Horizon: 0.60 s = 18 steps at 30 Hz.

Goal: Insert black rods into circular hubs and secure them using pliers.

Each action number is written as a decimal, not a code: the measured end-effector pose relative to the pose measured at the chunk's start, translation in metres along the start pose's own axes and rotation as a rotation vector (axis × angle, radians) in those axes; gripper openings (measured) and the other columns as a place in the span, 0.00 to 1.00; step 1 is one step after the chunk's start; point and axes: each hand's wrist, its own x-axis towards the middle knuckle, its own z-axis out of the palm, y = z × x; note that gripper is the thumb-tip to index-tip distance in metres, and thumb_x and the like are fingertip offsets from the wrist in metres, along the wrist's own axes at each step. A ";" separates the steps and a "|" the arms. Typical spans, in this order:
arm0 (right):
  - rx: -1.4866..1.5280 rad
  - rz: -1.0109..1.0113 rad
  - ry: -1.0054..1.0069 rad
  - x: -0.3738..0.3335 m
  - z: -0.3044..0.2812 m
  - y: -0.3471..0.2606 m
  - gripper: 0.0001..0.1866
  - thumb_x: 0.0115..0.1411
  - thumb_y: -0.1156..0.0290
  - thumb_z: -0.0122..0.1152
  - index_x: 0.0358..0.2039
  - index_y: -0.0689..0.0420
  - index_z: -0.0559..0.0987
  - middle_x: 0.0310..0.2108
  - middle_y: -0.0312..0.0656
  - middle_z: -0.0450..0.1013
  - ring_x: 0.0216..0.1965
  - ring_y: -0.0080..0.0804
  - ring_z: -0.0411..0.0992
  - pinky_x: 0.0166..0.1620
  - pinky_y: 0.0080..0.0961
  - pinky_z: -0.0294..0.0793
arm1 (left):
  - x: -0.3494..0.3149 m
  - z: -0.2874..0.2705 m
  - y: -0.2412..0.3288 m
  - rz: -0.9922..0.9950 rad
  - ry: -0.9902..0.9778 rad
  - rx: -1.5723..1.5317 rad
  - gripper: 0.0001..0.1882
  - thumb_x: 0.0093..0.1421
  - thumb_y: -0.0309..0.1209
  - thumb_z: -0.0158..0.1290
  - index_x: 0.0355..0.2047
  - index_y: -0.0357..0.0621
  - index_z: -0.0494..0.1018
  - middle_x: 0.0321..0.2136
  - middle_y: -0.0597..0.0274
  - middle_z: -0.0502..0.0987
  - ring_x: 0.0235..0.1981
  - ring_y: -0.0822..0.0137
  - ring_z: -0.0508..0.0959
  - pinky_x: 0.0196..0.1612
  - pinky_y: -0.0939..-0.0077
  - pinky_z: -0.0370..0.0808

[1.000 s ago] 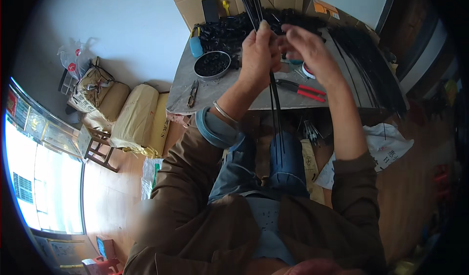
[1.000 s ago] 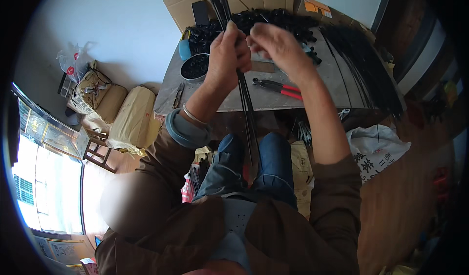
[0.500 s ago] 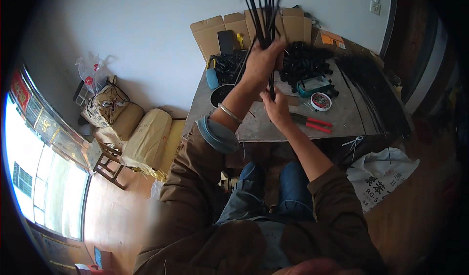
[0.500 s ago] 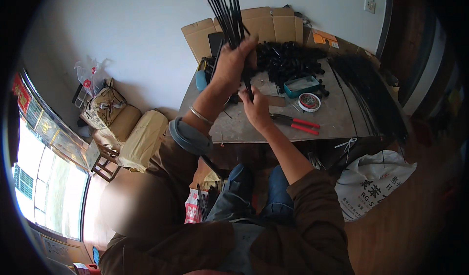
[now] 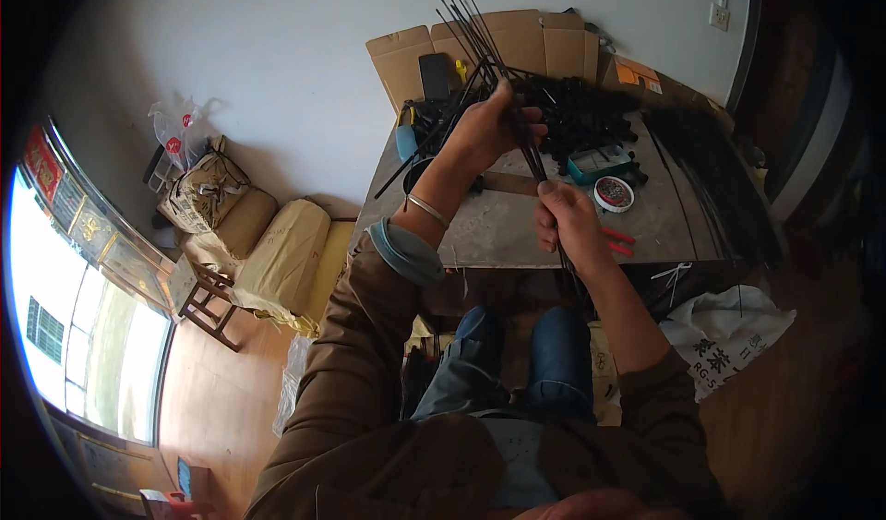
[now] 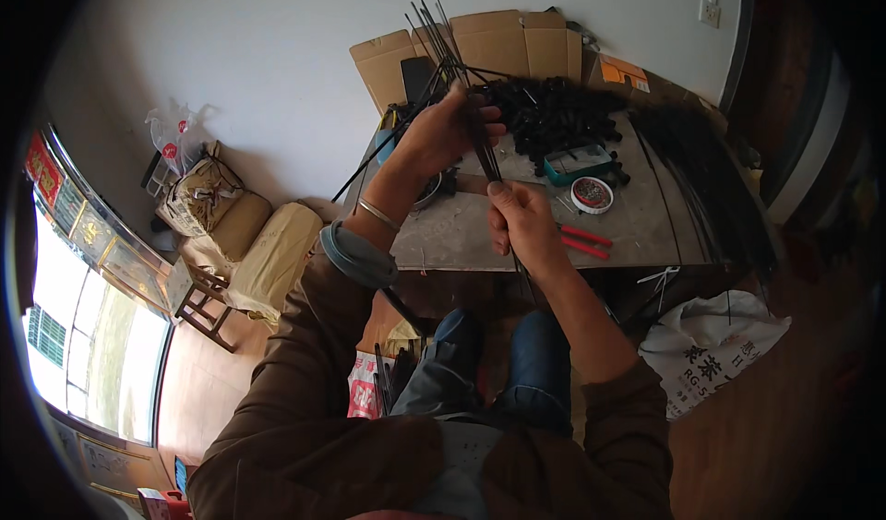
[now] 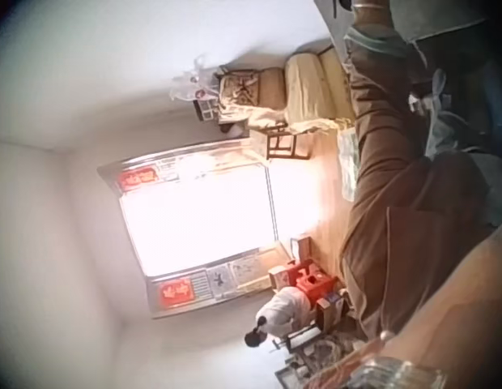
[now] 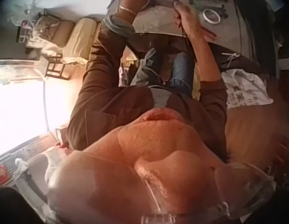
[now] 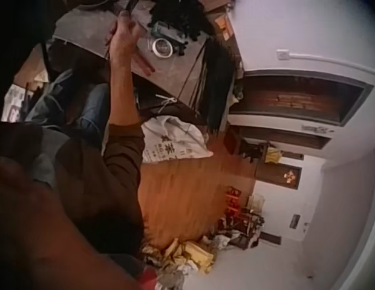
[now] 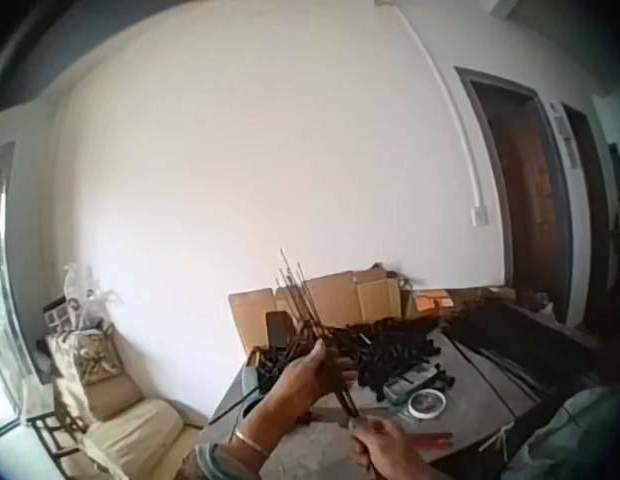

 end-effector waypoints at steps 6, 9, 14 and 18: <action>-0.251 -0.043 0.100 -0.019 -0.005 0.003 0.13 0.66 0.61 0.51 0.39 0.60 0.71 0.19 0.32 0.64 0.14 0.17 0.62 0.16 0.17 0.61 | 0.004 0.006 -0.018 -0.004 0.115 0.141 0.20 0.67 0.42 0.45 0.43 0.33 0.69 0.39 0.48 0.76 0.39 0.52 0.79 0.45 0.57 0.77; -0.197 -0.063 0.175 -0.019 -0.010 0.002 0.12 0.65 0.66 0.51 0.41 0.61 0.71 0.20 0.33 0.66 0.15 0.18 0.64 0.16 0.18 0.63 | 0.008 0.007 -0.019 -0.011 0.051 0.044 0.19 0.67 0.41 0.47 0.40 0.33 0.69 0.33 0.52 0.77 0.30 0.58 0.80 0.37 0.63 0.79; -0.157 -0.023 0.116 -0.032 -0.004 0.008 0.13 0.62 0.71 0.54 0.46 0.61 0.69 0.21 0.34 0.67 0.15 0.18 0.65 0.17 0.18 0.65 | 0.014 0.010 -0.023 -0.084 0.169 -0.027 0.18 0.68 0.42 0.44 0.39 0.37 0.69 0.33 0.52 0.76 0.32 0.56 0.79 0.38 0.59 0.78; -0.163 -0.068 0.142 -0.037 -0.010 0.017 0.14 0.63 0.70 0.54 0.47 0.60 0.69 0.21 0.34 0.68 0.15 0.19 0.65 0.17 0.17 0.65 | 0.007 0.027 -0.028 -0.023 0.045 -0.262 0.16 0.69 0.40 0.42 0.41 0.36 0.68 0.37 0.51 0.76 0.36 0.54 0.78 0.40 0.58 0.78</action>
